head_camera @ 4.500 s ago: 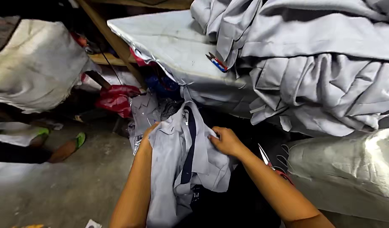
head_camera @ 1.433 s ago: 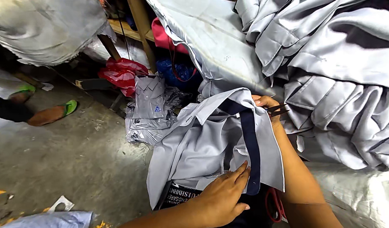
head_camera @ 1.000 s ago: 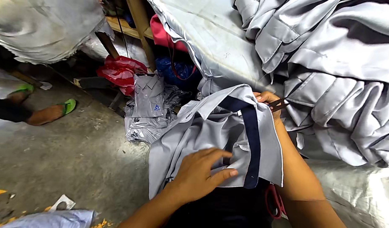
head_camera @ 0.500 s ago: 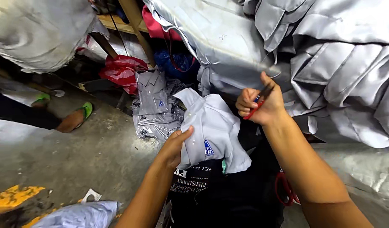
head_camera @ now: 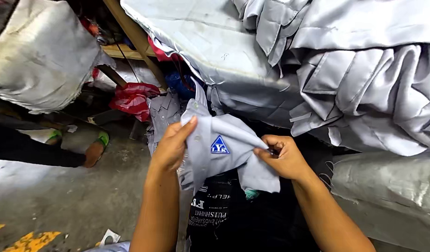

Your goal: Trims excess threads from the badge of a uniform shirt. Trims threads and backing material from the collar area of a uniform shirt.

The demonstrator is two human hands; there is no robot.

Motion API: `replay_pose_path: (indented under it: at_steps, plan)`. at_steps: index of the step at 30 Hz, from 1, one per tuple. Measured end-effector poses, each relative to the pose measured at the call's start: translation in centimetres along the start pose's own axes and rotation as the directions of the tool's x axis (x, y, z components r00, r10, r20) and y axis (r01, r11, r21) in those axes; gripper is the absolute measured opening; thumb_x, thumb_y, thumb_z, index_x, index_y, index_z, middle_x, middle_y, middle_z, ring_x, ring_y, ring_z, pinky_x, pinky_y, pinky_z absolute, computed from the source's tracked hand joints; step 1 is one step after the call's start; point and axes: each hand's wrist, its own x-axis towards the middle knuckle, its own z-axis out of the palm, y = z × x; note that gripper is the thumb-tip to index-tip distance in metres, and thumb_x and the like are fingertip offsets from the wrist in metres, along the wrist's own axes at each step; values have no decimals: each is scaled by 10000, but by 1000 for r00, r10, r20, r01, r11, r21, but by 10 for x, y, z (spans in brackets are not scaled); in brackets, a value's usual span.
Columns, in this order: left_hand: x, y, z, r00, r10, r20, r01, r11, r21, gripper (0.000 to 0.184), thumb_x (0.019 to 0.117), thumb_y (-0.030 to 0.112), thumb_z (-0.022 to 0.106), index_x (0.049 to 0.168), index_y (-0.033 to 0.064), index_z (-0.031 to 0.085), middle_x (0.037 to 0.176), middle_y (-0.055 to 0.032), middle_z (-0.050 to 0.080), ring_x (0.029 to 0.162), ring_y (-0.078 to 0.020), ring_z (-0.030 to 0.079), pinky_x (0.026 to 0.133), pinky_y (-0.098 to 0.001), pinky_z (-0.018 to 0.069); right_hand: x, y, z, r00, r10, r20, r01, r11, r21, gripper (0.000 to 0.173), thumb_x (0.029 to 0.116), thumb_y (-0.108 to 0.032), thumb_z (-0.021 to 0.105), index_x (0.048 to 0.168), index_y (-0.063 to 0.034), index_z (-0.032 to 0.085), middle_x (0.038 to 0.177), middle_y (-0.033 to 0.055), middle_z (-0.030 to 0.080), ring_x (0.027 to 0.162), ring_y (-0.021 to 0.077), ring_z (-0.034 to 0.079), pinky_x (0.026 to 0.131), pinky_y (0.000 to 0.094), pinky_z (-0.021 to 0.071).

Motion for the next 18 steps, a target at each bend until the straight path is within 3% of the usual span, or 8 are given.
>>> replay_pose_path:
  at_steps: [2, 5, 7, 8, 10, 12, 14, 18]
  plan:
    - [-3, 3, -20, 995, 45, -86, -30, 987, 161, 319, 1095, 262, 430, 927, 230, 699, 807, 128, 720, 714, 36, 666, 669, -166, 566, 0, -3, -14, 999, -2, 42, 0, 999, 40, 195, 869, -84, 687, 715, -149, 589, 623, -132, 545, 552, -81, 479, 519, 113, 398]
    - [-9, -10, -24, 999, -26, -44, 18, 987, -158, 349, 1089, 378, 409, 1007, 237, 718, 910, 85, 746, 830, -9, 702, 747, -223, 597, 3, -6, -20, 995, 12, 95, -31, 978, 206, 172, 875, -54, 672, 739, -151, 633, 628, -137, 579, 559, -75, 515, 531, 114, 432]
    - [-13, -42, -21, 995, -56, 85, 78, 954, -290, 503, 891, 715, 577, 1148, 306, 717, 1036, 98, 751, 962, -37, 708, 845, -285, 602, 8, -2, -17, 993, 86, 75, -103, 956, 273, 190, 872, -38, 658, 721, -151, 643, 598, -110, 596, 529, -46, 541, 514, 142, 469]
    - [-17, -58, -14, 991, -104, 89, 124, 955, -270, 564, 769, 742, 691, 1125, 305, 698, 1001, 111, 749, 933, -25, 706, 828, -270, 600, 10, 1, -16, 990, 129, 50, -138, 959, 247, 195, 879, -40, 659, 714, -142, 642, 582, -95, 594, 509, -33, 541, 498, 153, 473]
    - [-22, -76, 6, 983, -164, 87, 179, 958, -223, 377, 822, 359, 828, 1093, 170, 646, 926, 74, 752, 858, -36, 712, 800, -253, 603, 15, 5, -19, 981, 186, -55, -187, 982, -26, 165, 912, -136, 715, 762, -112, 651, 577, -69, 568, 493, 1, 512, 481, 199, 451]
    - [-24, -71, 29, 960, -280, 2, 271, 930, -248, 112, 976, 25, 577, 1067, 59, 632, 873, 5, 747, 818, -74, 719, 794, -275, 609, 10, 3, -25, 968, 195, -157, -238, 910, -339, 282, 918, -279, 743, 1049, -33, 698, 763, 74, 619, 632, 177, 552, 588, 418, 477]
    - [-23, -63, 44, 904, -420, -78, 365, 856, -367, 203, 1083, 74, 403, 1125, 50, 600, 882, -34, 737, 821, -102, 723, 774, -286, 614, 1, -6, -34, 969, 185, -167, -241, 860, -450, 385, 970, -254, 624, 1255, 4, 596, 1047, 174, 629, 831, 264, 595, 715, 499, 498]
    - [-29, -42, 60, 918, -394, 38, 311, 659, -685, 339, 1100, 195, 325, 1127, 85, 644, 969, -97, 748, 896, -156, 742, 805, -323, 624, -15, -26, -36, 983, 7, -183, -64, 951, -303, 284, 1013, -194, 515, 1246, -50, 591, 967, 27, 594, 725, 48, 565, 633, 217, 499]
